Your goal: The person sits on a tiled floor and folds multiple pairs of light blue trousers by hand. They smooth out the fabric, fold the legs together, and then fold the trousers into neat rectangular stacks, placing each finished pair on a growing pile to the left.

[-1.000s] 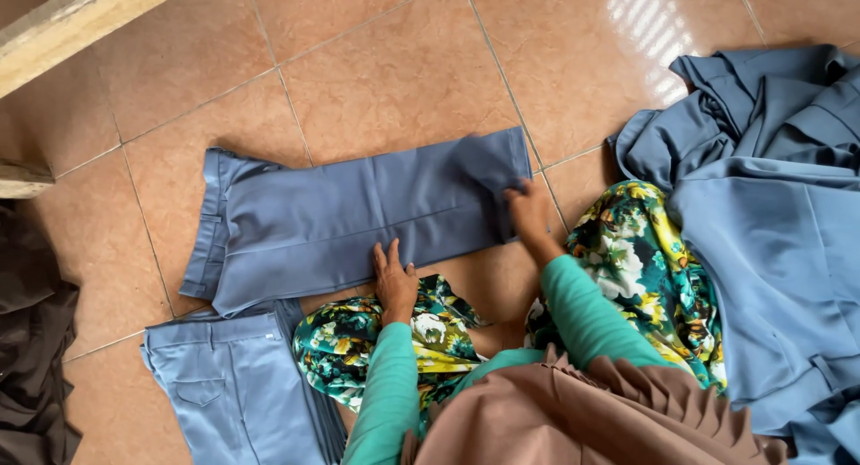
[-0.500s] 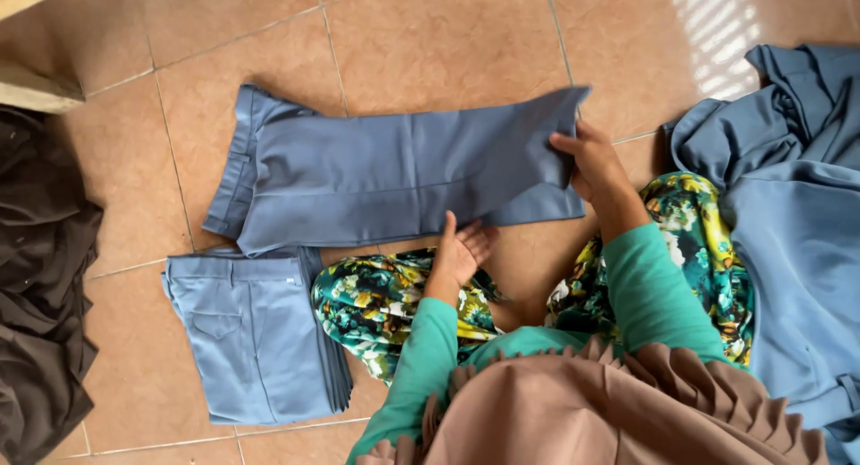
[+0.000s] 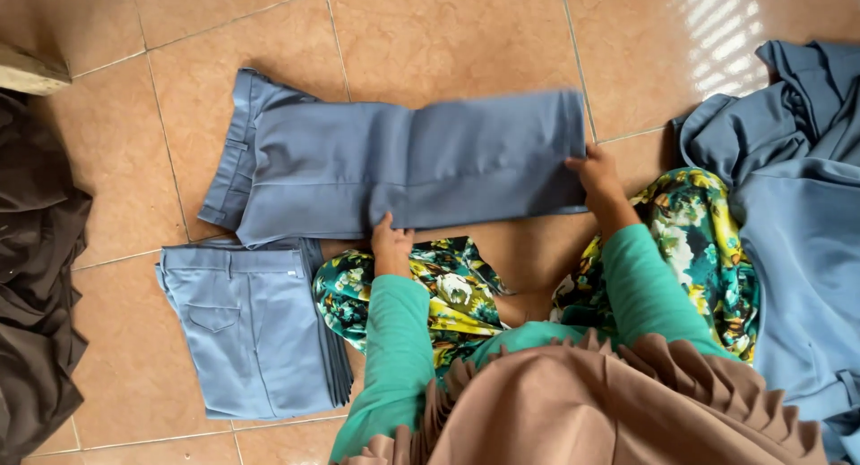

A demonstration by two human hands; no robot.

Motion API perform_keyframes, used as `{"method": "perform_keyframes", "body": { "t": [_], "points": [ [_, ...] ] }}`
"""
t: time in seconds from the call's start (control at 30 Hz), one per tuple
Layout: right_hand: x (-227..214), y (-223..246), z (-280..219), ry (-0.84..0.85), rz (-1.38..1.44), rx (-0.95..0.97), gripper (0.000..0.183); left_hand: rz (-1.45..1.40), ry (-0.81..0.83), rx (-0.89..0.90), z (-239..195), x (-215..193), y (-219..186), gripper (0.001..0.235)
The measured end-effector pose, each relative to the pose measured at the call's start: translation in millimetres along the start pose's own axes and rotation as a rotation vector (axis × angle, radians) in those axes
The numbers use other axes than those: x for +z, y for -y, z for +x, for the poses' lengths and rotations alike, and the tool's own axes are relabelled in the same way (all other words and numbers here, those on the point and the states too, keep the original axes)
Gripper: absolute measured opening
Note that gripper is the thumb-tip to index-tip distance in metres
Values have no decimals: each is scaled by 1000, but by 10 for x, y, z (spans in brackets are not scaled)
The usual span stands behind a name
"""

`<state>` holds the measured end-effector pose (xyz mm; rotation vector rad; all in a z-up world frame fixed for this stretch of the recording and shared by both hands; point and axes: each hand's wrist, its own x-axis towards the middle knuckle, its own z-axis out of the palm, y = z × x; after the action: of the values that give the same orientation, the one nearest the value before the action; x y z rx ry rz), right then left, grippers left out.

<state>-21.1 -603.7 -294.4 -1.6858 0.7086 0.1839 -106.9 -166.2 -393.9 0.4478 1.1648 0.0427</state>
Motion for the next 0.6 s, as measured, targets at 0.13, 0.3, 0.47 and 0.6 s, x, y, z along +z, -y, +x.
{"method": "perform_keyframes", "body": {
  "t": [0.13,0.3,0.47,0.6],
  "points": [
    [-51,-86,-88,-8,52,9,39,105,-145,12,210,-55,25,76],
    [-111,-84,149,-72,-62,-10,42,116,-253,185,-1196,633,5,83],
    [-154,19,99,-106,-288,-13,42,293,-269,286,-1694,764,65,90],
    [-147,-4,183,-184,-563,-99,49,804,-249,577,-1657,745,220,89]
  ]
}}
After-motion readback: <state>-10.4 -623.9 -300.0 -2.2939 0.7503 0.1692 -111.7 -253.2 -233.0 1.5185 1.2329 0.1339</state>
